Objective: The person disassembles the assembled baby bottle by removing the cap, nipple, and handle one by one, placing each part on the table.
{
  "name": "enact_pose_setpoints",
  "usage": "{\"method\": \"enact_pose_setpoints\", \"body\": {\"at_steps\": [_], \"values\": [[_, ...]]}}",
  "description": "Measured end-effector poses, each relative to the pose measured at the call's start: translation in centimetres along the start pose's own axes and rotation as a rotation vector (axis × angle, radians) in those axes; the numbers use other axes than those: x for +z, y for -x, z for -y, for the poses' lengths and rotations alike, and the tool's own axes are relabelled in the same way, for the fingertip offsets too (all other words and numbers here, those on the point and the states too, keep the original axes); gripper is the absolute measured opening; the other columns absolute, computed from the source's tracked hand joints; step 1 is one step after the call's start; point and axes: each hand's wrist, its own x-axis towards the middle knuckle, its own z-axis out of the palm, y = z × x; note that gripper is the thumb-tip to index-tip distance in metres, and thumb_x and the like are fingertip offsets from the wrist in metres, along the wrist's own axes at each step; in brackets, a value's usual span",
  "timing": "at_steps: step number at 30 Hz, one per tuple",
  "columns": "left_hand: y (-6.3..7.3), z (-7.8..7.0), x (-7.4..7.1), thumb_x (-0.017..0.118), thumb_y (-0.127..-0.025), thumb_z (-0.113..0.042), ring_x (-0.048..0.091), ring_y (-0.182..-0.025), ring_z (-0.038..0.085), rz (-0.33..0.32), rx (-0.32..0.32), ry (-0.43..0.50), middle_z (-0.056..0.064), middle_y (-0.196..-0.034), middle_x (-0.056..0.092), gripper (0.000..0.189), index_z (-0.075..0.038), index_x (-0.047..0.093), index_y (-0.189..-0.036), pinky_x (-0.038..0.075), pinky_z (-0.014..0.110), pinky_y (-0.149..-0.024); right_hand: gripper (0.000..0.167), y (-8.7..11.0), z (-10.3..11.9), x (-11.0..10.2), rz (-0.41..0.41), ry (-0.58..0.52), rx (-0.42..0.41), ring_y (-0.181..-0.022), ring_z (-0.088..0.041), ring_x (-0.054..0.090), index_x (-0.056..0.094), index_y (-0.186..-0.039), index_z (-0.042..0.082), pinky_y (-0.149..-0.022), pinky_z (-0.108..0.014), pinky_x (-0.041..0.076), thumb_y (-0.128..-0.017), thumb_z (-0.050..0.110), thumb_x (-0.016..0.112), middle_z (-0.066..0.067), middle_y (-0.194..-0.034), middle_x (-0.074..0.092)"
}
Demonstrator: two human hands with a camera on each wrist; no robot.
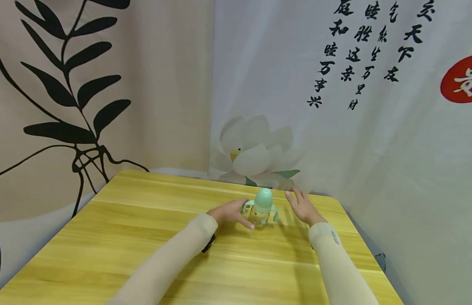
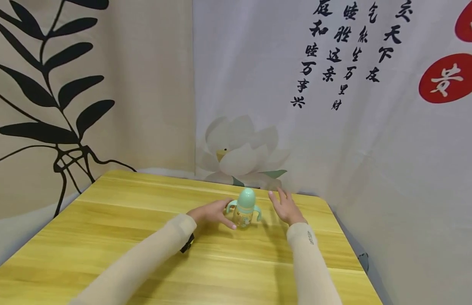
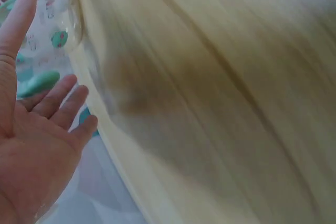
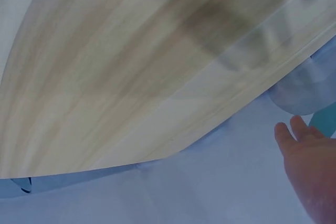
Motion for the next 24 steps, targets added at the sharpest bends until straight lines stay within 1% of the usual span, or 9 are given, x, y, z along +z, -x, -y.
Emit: {"method": "enact_pose_setpoints", "body": {"at_steps": [3, 6, 9, 12, 15, 20, 22, 24], "values": [[-0.5, 0.0, 0.8, 0.093, -0.084, -0.033, 0.046, -0.148, 0.034, -0.015, 0.005, 0.024, 0.009, -0.155, 0.053, 0.097, -0.008, 0.037, -0.159, 0.036, 0.054, -0.123, 0.088, 0.2, -0.4, 0.2, 0.008, -0.012, 0.007, -0.155, -0.058, 0.015, 0.008, -0.171, 0.010, -0.121, -0.076, 0.019, -0.108, 0.071, 0.014, -0.030, -0.173, 0.003], [-0.9, 0.0, 1.2, 0.093, -0.085, -0.031, 0.044, -0.150, 0.035, -0.042, 0.009, 0.043, 0.010, -0.154, 0.054, 0.093, -0.008, 0.040, -0.158, 0.033, 0.057, -0.124, 0.087, 0.4, -0.6, 0.1, 0.014, -0.020, 0.015, -0.155, -0.060, 0.014, 0.006, -0.171, 0.009, -0.121, -0.077, 0.017, -0.109, 0.069, 0.013, -0.030, -0.173, 0.000], [-1.0, 0.1, 1.4, 0.092, -0.086, -0.029, 0.044, -0.149, 0.035, -0.059, 0.014, 0.063, 0.011, -0.151, 0.057, 0.088, -0.007, 0.043, -0.155, 0.032, 0.057, -0.125, 0.086, 0.5, -0.7, 0.1, 0.025, -0.025, 0.035, -0.155, -0.060, 0.013, 0.005, -0.171, 0.009, -0.121, -0.077, 0.016, -0.109, 0.069, 0.013, -0.030, -0.173, -0.002], [-1.2, 0.0, 1.3, 0.092, -0.086, -0.028, 0.046, -0.147, 0.035, -0.070, 0.028, 0.072, 0.011, -0.149, 0.058, 0.085, -0.006, 0.045, -0.153, 0.033, 0.057, -0.124, 0.087, 0.6, -0.6, -0.2, 0.031, -0.024, 0.047, -0.155, -0.061, 0.012, 0.005, -0.171, 0.009, -0.121, -0.077, 0.016, -0.109, 0.069, 0.014, -0.030, -0.173, -0.003], [-1.2, 0.1, 1.3, 0.092, -0.085, -0.026, 0.049, -0.145, 0.035, -0.081, 0.037, 0.090, 0.012, -0.148, 0.058, 0.084, -0.005, 0.046, -0.153, 0.036, 0.057, -0.122, 0.088, 0.6, -0.7, 0.0, 0.026, -0.024, 0.040, -0.155, -0.061, 0.014, 0.006, -0.171, 0.008, -0.121, -0.077, 0.017, -0.109, 0.070, 0.013, -0.031, -0.173, -0.001], [-1.7, 0.6, 1.7, 0.094, -0.084, -0.031, 0.050, -0.145, 0.036, -0.107, 0.027, 0.087, 0.013, -0.146, 0.063, 0.087, -0.006, 0.048, -0.154, 0.037, 0.059, -0.121, 0.088, 0.4, -0.8, 0.4, 0.009, -0.027, 0.032, -0.155, -0.060, 0.016, 0.007, -0.171, 0.009, -0.121, -0.076, 0.017, -0.109, 0.070, 0.014, -0.031, -0.173, 0.003], [-2.0, 0.6, 1.9, 0.094, -0.083, -0.032, 0.052, -0.144, 0.035, -0.117, 0.032, 0.076, 0.010, -0.143, 0.066, 0.083, -0.008, 0.053, -0.151, 0.038, 0.059, -0.121, 0.088, 0.4, -0.9, 0.4, 0.009, -0.031, 0.037, -0.155, -0.059, 0.016, 0.008, -0.171, 0.009, -0.121, -0.076, 0.017, -0.109, 0.070, 0.014, -0.031, -0.173, 0.004], [-2.2, 0.4, 2.1, 0.093, -0.084, -0.030, 0.055, -0.140, 0.033, -0.120, 0.049, 0.071, 0.007, -0.137, 0.070, 0.073, -0.010, 0.059, -0.145, 0.040, 0.057, -0.119, 0.088, 0.4, -1.1, 0.3, 0.008, -0.032, 0.040, -0.155, -0.059, 0.016, 0.008, -0.171, 0.009, -0.121, -0.076, 0.018, -0.108, 0.071, 0.014, -0.031, -0.173, 0.004]]}}
